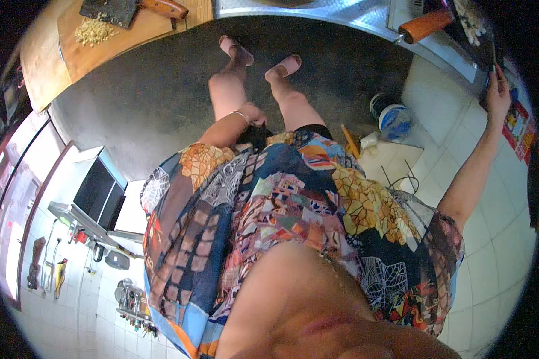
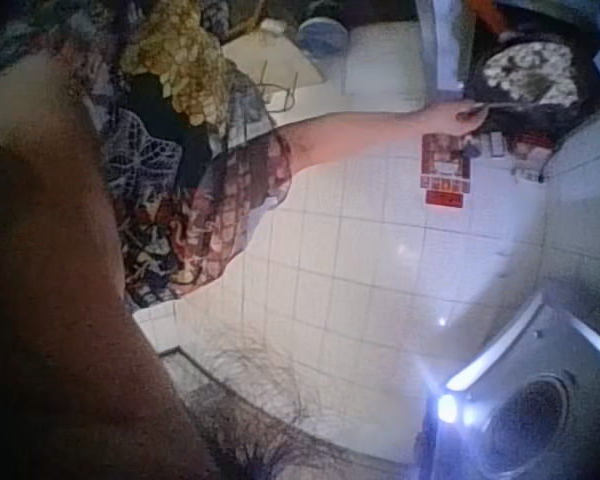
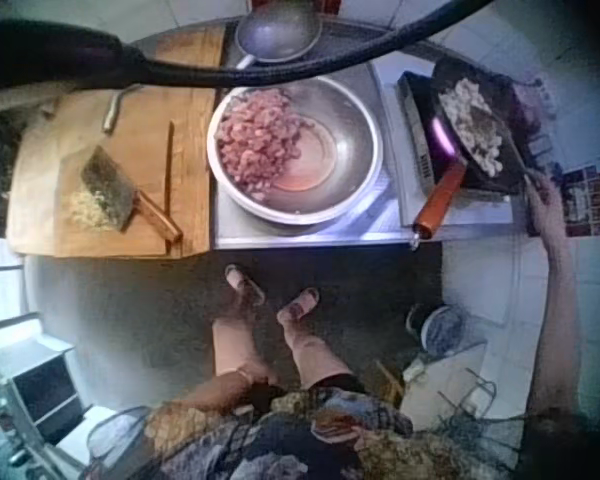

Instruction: The person chops ginger on a wooden board with a knife, then puts the chopped ginger and meat from a bowl into a pan on a stove to cook.

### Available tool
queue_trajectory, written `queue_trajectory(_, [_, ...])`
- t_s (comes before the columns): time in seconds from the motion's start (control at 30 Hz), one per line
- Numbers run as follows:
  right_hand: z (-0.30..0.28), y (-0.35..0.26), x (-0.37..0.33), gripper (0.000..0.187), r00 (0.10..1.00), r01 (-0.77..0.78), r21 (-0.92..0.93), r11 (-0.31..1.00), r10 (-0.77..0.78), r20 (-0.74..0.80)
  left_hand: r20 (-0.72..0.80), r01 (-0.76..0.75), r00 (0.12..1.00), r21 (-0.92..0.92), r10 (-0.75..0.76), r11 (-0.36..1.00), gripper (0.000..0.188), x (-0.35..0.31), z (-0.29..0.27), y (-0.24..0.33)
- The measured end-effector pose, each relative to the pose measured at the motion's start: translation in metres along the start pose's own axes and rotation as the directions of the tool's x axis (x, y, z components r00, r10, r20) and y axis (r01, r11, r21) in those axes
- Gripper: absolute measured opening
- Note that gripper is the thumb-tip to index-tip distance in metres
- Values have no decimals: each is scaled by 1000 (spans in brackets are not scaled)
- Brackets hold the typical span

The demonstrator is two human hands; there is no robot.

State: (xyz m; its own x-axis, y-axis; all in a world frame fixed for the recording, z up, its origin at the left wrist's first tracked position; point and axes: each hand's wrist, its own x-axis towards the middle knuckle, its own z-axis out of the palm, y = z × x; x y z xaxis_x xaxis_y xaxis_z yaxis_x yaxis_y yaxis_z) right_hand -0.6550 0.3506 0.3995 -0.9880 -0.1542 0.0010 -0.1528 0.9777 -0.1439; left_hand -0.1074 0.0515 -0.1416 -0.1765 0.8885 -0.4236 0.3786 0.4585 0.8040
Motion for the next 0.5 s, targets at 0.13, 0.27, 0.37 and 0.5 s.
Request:
queue_trajectory(0.13, [5,12,-21,36,999,24,50,998,-22,-27,-92,157,963,-576,-254,802,24,28,33,7])
queue_trajectory(0.27, [2,16,-12,36,1000,-25,-45,999,25,-1,-360,191,892,-247,-273,950,22,6,4,44])
queue_trajectory(0.37, [8,16,-11,39,998,-8,-187,982,-3,-56,-532,431,723,-153,-442,889,27,-94,-129,37])
queue_trajectory(0.5, [-7,21,-6,40,985,-91,-87,992,77,-152,-420,727,204,-540,-885,424,44,-192,-136,-33])
